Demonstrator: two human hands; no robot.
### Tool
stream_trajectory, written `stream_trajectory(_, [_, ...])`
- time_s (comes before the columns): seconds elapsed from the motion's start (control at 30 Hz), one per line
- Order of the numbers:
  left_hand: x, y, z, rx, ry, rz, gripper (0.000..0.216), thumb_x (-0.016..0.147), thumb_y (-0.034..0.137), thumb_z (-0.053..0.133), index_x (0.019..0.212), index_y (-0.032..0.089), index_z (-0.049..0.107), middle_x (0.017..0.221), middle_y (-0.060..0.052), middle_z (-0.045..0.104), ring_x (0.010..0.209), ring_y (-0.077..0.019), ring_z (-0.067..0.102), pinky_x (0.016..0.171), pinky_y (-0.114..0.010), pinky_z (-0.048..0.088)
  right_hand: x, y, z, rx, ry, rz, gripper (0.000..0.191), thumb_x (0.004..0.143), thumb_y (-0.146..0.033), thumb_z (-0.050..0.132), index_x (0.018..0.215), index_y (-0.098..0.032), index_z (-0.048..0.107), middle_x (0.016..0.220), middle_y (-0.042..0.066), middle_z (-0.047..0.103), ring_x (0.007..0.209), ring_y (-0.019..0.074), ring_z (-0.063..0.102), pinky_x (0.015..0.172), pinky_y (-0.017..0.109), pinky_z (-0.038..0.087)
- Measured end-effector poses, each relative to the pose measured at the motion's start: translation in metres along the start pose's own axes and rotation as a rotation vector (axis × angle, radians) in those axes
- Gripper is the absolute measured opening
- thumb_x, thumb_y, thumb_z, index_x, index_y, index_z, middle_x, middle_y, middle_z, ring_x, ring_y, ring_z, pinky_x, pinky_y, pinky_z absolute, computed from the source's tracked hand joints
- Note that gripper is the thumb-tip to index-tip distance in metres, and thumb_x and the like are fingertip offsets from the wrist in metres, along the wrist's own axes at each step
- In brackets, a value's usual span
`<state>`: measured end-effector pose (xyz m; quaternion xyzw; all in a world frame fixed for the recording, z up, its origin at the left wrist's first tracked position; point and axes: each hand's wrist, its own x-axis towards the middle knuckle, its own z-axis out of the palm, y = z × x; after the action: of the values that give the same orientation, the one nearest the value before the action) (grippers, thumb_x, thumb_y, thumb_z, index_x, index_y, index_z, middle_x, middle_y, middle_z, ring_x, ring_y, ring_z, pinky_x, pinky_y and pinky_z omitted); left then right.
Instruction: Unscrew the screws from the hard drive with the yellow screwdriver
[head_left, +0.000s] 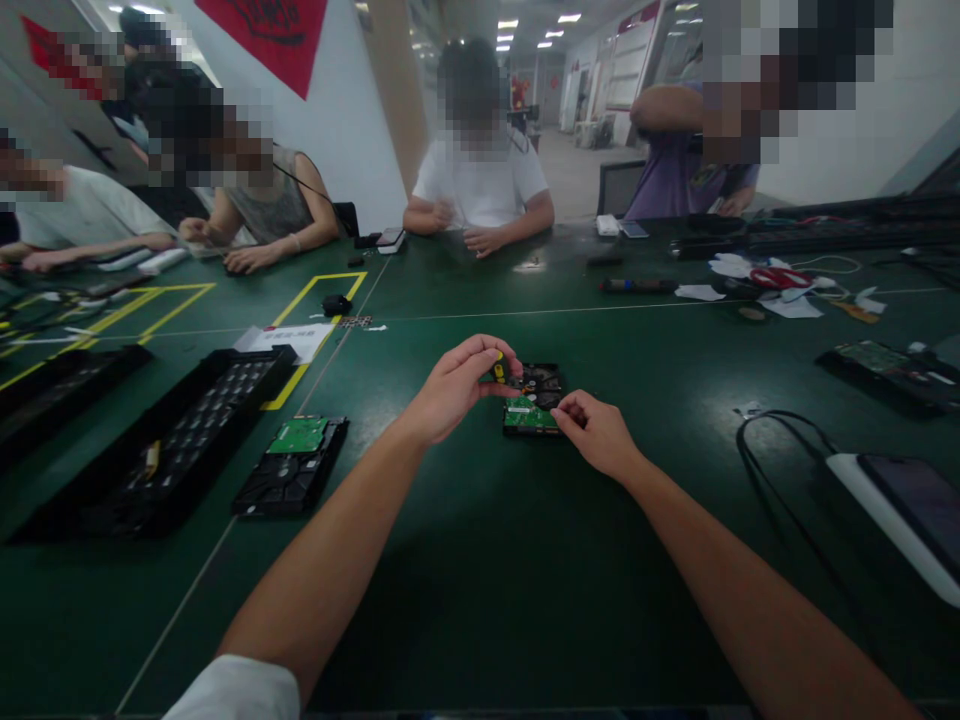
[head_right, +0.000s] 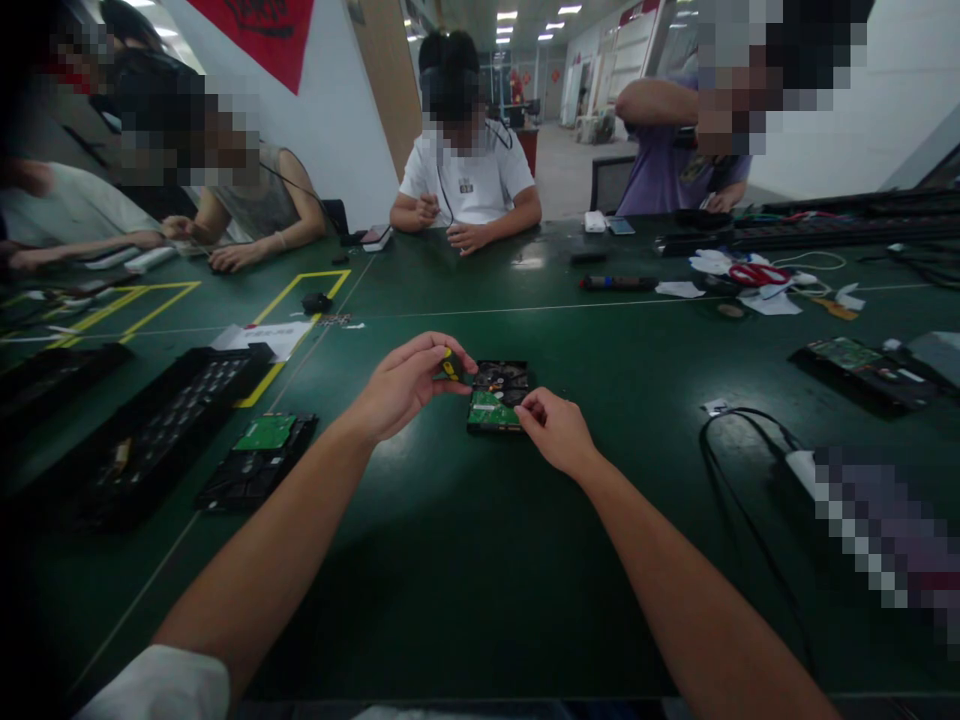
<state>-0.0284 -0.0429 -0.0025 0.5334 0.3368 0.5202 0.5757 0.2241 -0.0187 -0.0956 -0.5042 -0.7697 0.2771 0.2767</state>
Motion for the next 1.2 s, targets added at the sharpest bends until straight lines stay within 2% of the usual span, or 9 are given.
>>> stream_trajectory(0.2, [0.0016, -0.0049, -0.0025, 0.187, 0.048, 0.066, 0.026, 0.092, 0.043, 0.072, 0.098, 0.018, 0.070, 0.103, -0.006, 0.066, 0.091, -0.0161, 0.061, 0.071, -0.026, 0.057, -0.0002, 0.0018, 0.0004, 0.018, -0.015, 0.008, 0.023, 0.100, -0.044, 0.058, 0.102, -0.023, 0.066, 0.090, 0.004, 0.072, 0.075, 0.0184, 0.063, 0.066, 0.033, 0.048])
stream_trajectory(0.33, [0.0017, -0.0048, -0.0027, 0.218, 0.076, 0.074, 0.028, 0.093, 0.044, 0.070, 0.106, 0.020, 0.074, 0.106, -0.007, 0.066, 0.093, -0.0166, 0.061, 0.071, -0.026, 0.056, 0.0002, 0.0030, 0.0018, 0.015, 0.012, 0.003, 0.023, 0.099, -0.045, 0.059, 0.099, -0.023, 0.066, 0.087, 0.003, 0.072, 0.073, 0.0181, 0.063, 0.066, 0.033, 0.048])
stream_trajectory(0.5, [0.0004, -0.0029, -0.0009, 0.155, 0.048, 0.042, 0.029, 0.095, 0.042, 0.068, 0.114, 0.019, 0.067, 0.101, -0.007, 0.068, 0.096, -0.0187, 0.065, 0.073, -0.029, 0.057, 0.0002, 0.0014, 0.0014, 0.013, 0.004, 0.007, 0.023, 0.098, -0.045, 0.059, 0.099, -0.023, 0.066, 0.087, 0.003, 0.072, 0.075, 0.0189, 0.064, 0.067, 0.033, 0.048])
stream_trajectory(0.7, [-0.0012, -0.0014, 0.0011, 0.034, 0.055, 0.005, 0.022, 0.095, 0.036, 0.067, 0.108, 0.020, 0.057, 0.104, -0.009, 0.072, 0.100, -0.0225, 0.068, 0.072, -0.032, 0.059, -0.0002, -0.0011, -0.0007, 0.004, -0.001, 0.007, 0.021, 0.098, -0.043, 0.060, 0.100, -0.023, 0.066, 0.088, 0.004, 0.072, 0.076, 0.0195, 0.064, 0.067, 0.034, 0.048])
stream_trajectory(0.83, [-0.0012, 0.0004, -0.0004, 0.073, 0.041, 0.012, 0.019, 0.095, 0.034, 0.064, 0.106, 0.019, 0.065, 0.113, -0.010, 0.070, 0.104, -0.0223, 0.065, 0.074, -0.031, 0.059, 0.0008, 0.0019, 0.0007, 0.008, -0.005, 0.014, 0.022, 0.099, -0.044, 0.060, 0.100, -0.023, 0.066, 0.089, 0.004, 0.072, 0.075, 0.0191, 0.063, 0.066, 0.033, 0.048])
stream_trajectory(0.97, [-0.0002, 0.0017, -0.0033, 0.180, 0.085, 0.039, 0.024, 0.095, 0.036, 0.062, 0.106, 0.020, 0.076, 0.119, -0.009, 0.066, 0.101, -0.0201, 0.060, 0.070, -0.027, 0.055, 0.0012, 0.0043, 0.0019, 0.018, -0.004, 0.014, 0.022, 0.099, -0.044, 0.059, 0.099, -0.023, 0.066, 0.087, 0.003, 0.071, 0.074, 0.0184, 0.063, 0.066, 0.033, 0.048])
stream_trajectory(1.07, [0.0005, 0.0013, -0.0042, 0.149, 0.078, 0.036, 0.026, 0.095, 0.034, 0.061, 0.112, 0.021, 0.076, 0.117, -0.009, 0.067, 0.101, -0.0204, 0.060, 0.069, -0.026, 0.056, 0.0009, 0.0036, 0.0015, 0.014, 0.006, 0.012, 0.022, 0.099, -0.044, 0.059, 0.099, -0.023, 0.066, 0.085, 0.002, 0.071, 0.073, 0.0182, 0.063, 0.065, 0.033, 0.047])
stream_trajectory(1.2, [0.0013, -0.0007, -0.0022, 0.073, 0.035, 0.049, 0.024, 0.096, 0.033, 0.060, 0.111, 0.020, 0.074, 0.113, -0.009, 0.067, 0.107, -0.0214, 0.061, 0.078, -0.030, 0.059, 0.0009, 0.0033, 0.0014, 0.007, 0.010, -0.005, 0.022, 0.099, -0.044, 0.060, 0.098, -0.023, 0.066, 0.084, 0.002, 0.071, 0.072, 0.0178, 0.063, 0.065, 0.033, 0.047])
